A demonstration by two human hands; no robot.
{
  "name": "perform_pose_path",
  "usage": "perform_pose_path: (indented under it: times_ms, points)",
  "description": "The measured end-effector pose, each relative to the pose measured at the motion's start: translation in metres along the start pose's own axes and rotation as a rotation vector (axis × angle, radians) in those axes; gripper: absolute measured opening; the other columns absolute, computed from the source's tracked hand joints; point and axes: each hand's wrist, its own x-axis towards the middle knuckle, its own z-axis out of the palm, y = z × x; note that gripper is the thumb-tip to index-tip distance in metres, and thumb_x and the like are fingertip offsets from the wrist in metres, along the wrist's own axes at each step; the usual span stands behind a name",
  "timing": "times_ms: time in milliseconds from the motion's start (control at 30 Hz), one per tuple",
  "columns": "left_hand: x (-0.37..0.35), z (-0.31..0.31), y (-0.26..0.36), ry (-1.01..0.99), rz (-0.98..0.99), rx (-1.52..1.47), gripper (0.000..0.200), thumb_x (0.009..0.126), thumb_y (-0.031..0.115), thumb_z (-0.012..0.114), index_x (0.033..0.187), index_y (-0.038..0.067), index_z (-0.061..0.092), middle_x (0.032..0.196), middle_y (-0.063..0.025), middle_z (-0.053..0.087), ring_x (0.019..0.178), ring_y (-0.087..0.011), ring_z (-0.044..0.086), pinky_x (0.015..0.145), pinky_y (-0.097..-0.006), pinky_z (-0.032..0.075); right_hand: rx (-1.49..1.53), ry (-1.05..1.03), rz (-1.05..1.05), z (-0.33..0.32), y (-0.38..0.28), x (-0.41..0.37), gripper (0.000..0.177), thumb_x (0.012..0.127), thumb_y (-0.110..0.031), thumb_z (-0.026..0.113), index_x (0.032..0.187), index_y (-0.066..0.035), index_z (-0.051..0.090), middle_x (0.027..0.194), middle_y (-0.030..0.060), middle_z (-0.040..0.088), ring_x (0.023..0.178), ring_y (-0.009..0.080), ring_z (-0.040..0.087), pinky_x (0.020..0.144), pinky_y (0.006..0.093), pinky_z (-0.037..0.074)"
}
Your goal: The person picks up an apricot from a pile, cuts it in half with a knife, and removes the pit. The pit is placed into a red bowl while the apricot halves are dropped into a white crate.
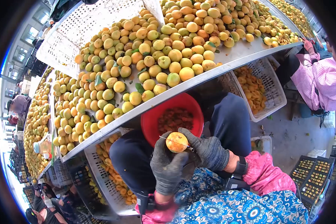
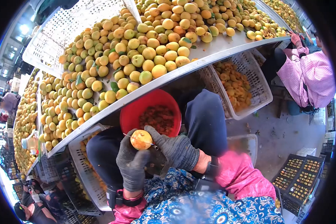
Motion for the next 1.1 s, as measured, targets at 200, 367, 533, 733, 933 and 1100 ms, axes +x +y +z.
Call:
perform_pose_path:
  times_ms: [200,367,533,733,933,1100]
  points:
    - [0.004,-0.029,-0.006,-0.245,-0.266,-0.025,0.047,0.098,0.038,0.050,0.117,-0.004,0.057,0.101,-0.0114,0.067,0.091,-0.0165,0.064,0.080,-0.0278,0.051,-0.006,-0.022,-0.029,0.005,-0.001,0.000,0.071,0.086,-0.028,0.064,0.145,-0.006,0.031,0.069,0.0152,0.062,0.053,0.0317,0.061,0.047,0.0412,0.046]
    - [0.006,-0.013,-0.011,-0.075,0.004,0.129,0.033,0.088,0.016,0.065,0.115,-0.002,0.058,0.100,-0.0115,0.067,0.090,-0.0164,0.064,0.081,-0.0300,0.051,-0.058,-0.120,0.054,0.009,-0.003,-0.002,0.071,0.087,-0.027,0.063,0.146,-0.006,0.030,0.066,0.0145,0.061,0.052,0.0313,0.060,0.046,0.0407,0.046]
    - [0.014,-0.025,-0.032,-0.075,0.003,0.251,0.039,0.077,0.004,0.071,0.114,0.001,0.059,0.096,-0.0102,0.066,0.087,-0.0143,0.064,0.079,-0.0297,0.052,-0.055,-0.365,0.254,-0.004,-0.013,0.008,0.064,0.087,-0.027,0.064,0.142,-0.006,0.038,0.069,0.0164,0.063,0.058,0.0330,0.063,0.051,0.0390,0.049]
    - [0.016,-0.046,-0.027,-0.148,-0.169,0.086,0.039,0.085,0.014,0.066,0.120,-0.001,0.057,0.097,-0.0070,0.066,0.081,-0.0121,0.062,0.072,-0.0260,0.051,0.468,-0.120,0.324,-0.028,-0.005,0.010,0.050,0.081,-0.035,0.073,0.119,-0.005,0.060,0.098,0.0165,0.068,0.094,0.0295,0.068,0.079,0.0349,0.053]
    - [0.008,-0.042,-0.017,-0.367,-0.437,-0.008,0.049,0.095,0.040,0.055,0.115,-0.004,0.058,0.093,-0.0056,0.063,0.079,-0.0130,0.061,0.069,-0.0266,0.050,0.322,-0.236,0.036,-0.016,-0.004,0.025,0.057,0.079,-0.039,0.073,0.126,-0.011,0.056,0.101,0.0129,0.068,0.086,0.0315,0.068,0.074,0.0363,0.054]
    - [-0.001,-0.030,-0.050,-0.173,-0.376,0.009,0.058,0.100,0.052,0.036,0.101,0.000,0.062,0.080,-0.0070,0.064,0.069,-0.0164,0.063,0.062,-0.0293,0.052,-0.076,-0.256,-0.091,-0.006,-0.008,0.015,0.057,0.081,-0.040,0.069,0.129,-0.012,0.054,0.096,0.0141,0.067,0.068,0.0344,0.065,0.061,0.0395,0.053]
